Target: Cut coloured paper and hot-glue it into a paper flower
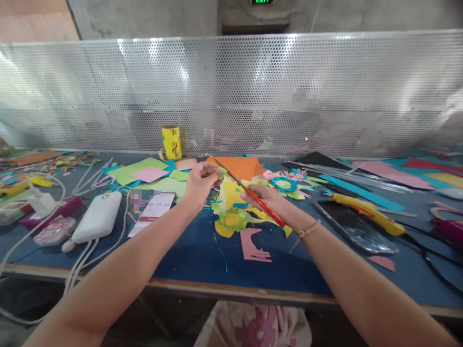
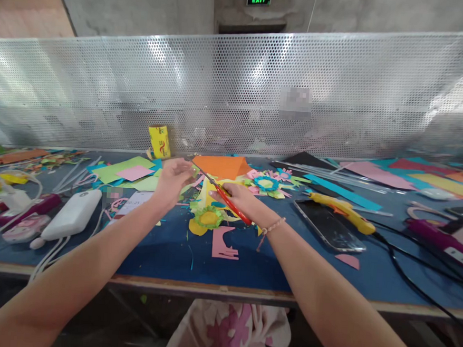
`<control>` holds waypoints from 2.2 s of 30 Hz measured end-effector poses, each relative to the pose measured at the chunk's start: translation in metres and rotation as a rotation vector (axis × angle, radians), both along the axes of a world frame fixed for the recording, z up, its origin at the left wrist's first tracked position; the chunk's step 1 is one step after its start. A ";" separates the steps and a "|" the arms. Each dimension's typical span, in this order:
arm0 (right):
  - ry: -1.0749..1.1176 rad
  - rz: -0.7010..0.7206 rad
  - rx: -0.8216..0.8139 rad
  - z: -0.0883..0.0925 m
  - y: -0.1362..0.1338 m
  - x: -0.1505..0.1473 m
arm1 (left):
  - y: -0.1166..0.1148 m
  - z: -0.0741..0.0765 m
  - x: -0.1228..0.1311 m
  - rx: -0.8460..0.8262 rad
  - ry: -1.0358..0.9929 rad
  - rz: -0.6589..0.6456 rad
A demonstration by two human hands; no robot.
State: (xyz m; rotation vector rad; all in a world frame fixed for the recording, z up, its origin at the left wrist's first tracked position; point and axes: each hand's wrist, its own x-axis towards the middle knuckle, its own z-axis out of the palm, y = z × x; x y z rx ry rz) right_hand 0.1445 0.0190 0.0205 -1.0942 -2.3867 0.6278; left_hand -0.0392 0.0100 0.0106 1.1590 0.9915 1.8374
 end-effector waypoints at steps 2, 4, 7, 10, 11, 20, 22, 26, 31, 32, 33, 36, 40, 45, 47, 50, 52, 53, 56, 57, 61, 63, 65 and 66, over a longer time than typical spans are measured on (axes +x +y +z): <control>0.003 -0.008 -0.009 -0.001 0.001 0.000 | 0.001 -0.001 0.000 0.009 0.006 0.010; 0.005 -0.015 -0.018 -0.001 0.002 0.000 | 0.001 -0.001 0.000 0.008 0.020 0.026; 0.007 -0.025 -0.030 -0.001 0.003 0.000 | 0.002 -0.002 -0.002 0.010 0.051 0.039; 0.019 -0.034 -0.046 -0.002 0.004 0.000 | 0.003 -0.002 -0.003 0.016 0.072 0.036; 0.026 -0.043 -0.061 -0.002 0.004 0.000 | 0.003 -0.002 -0.003 0.018 0.072 0.033; 0.085 -0.134 -0.177 0.001 -0.001 -0.003 | 0.002 0.000 -0.004 -0.002 -0.009 0.025; 0.072 -0.139 -0.136 0.002 -0.003 -0.004 | 0.002 0.000 -0.004 -0.002 -0.014 0.019; 0.040 -0.169 -0.068 0.003 -0.001 -0.008 | 0.002 -0.001 -0.004 0.005 0.003 0.018; 0.111 -0.349 -0.161 0.002 0.016 -0.001 | 0.001 -0.002 -0.002 0.004 0.049 -0.016; 0.073 -0.368 -0.112 0.002 0.020 0.003 | 0.001 -0.002 -0.002 -0.008 0.055 -0.025; 0.008 -0.386 -0.024 0.001 0.025 0.008 | 0.001 -0.002 -0.002 -0.027 0.063 -0.031; -0.262 -0.430 0.215 -0.006 0.036 0.024 | 0.001 -0.001 -0.003 -0.102 0.058 -0.019; -0.465 -0.413 0.239 -0.016 0.041 0.036 | 0.001 0.000 -0.003 -0.158 -0.013 -0.033; -0.024 -0.209 0.401 -0.016 0.033 0.019 | -0.001 -0.003 0.001 -0.148 0.044 -0.078; 0.250 -0.096 0.314 -0.018 0.027 0.005 | -0.004 -0.005 0.004 -0.142 0.081 -0.103; 0.459 0.003 0.229 -0.022 0.018 -0.012 | -0.008 -0.007 0.010 -0.145 0.101 -0.144; 0.496 0.027 0.202 -0.025 0.015 -0.018 | -0.011 -0.007 0.014 -0.154 0.104 -0.163; 0.504 0.030 0.188 -0.025 0.014 -0.019 | -0.012 -0.008 0.016 -0.159 0.104 -0.175; 0.538 0.012 0.138 -0.026 0.015 -0.017 | -0.013 -0.008 0.019 -0.158 0.078 -0.217; 0.563 -0.004 0.121 -0.026 0.017 -0.016 | -0.013 -0.009 0.019 -0.155 0.069 -0.222; 0.698 -0.027 -0.012 -0.026 0.023 -0.012 | -0.010 -0.008 0.015 -0.154 0.096 -0.130; 0.737 -0.017 -0.076 -0.027 0.026 -0.011 | -0.009 -0.007 0.012 -0.173 0.128 -0.091; 0.759 -0.022 -0.108 -0.027 0.027 -0.010 | -0.008 -0.005 0.010 -0.195 0.149 -0.086; 0.767 -0.025 -0.124 -0.027 0.027 -0.010 | -0.008 -0.005 0.010 -0.207 0.158 -0.098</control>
